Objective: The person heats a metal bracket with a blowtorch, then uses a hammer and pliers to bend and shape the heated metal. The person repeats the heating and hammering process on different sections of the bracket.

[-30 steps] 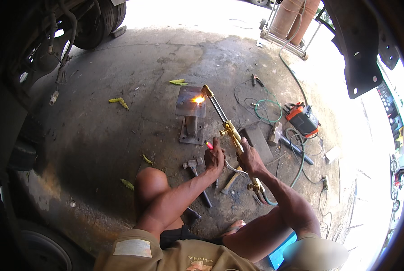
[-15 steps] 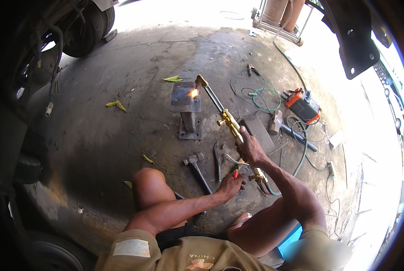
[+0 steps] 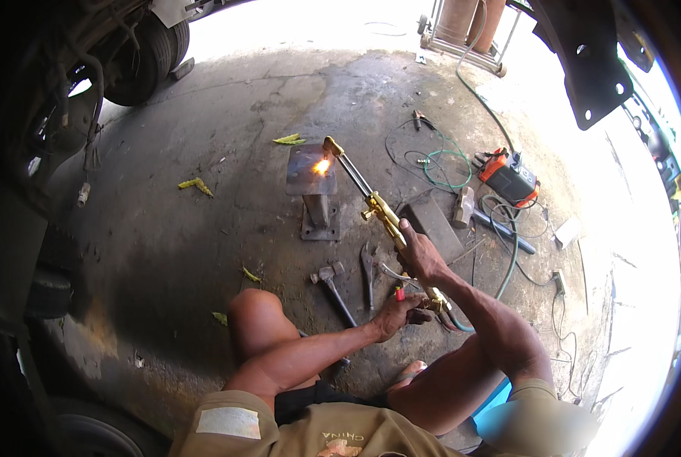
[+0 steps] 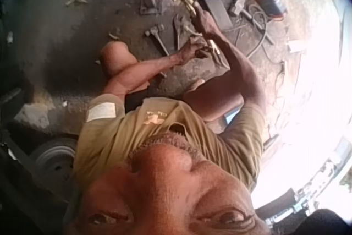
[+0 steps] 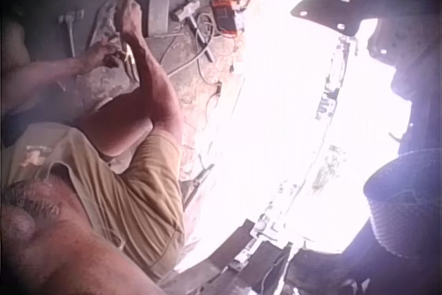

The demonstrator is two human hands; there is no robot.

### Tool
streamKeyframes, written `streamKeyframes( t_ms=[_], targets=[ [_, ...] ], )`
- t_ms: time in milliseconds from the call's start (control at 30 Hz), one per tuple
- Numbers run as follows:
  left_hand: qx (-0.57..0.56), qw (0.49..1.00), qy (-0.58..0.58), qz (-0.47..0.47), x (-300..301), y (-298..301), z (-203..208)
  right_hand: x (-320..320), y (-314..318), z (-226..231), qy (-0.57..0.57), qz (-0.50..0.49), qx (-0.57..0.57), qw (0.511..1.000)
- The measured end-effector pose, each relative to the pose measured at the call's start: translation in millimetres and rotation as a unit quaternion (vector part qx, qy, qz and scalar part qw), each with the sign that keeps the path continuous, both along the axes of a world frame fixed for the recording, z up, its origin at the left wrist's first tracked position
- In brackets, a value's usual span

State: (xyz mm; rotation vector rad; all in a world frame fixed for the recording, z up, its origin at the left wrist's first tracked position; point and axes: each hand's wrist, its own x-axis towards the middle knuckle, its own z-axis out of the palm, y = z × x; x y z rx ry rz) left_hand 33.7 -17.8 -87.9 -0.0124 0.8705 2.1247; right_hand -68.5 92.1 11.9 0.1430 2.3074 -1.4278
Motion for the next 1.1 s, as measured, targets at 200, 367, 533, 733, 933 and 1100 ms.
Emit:
streamKeyframes(
  t_ms=[200,367,533,733,933,1100],
  targets=[
    [0.003,1.000,-0.003,-0.008,0,1,-2,0,-2,4,-0.015,-0.012,-0.008,1.000],
    [0.001,1.000,0.001,-0.010,0,4,-13,-2,1,0,0.006,-0.001,0.029,1.000],
    [-0.016,1.000,-0.017,-0.020,0,6,-10,-2,1,-2,0.001,0.000,0.039,0.999],
    [-0.037,0.998,-0.033,-0.033,0,2,-5,-1,-1,-2,-0.016,0.010,0.034,0.999],
    [-0.059,0.996,-0.049,-0.041,-1,7,-3,0,2,4,-0.007,0.013,0.045,0.999],
    [-0.058,0.997,-0.044,-0.032,0,6,-8,1,-2,8,-0.002,0.008,0.041,0.999]
  ],
)
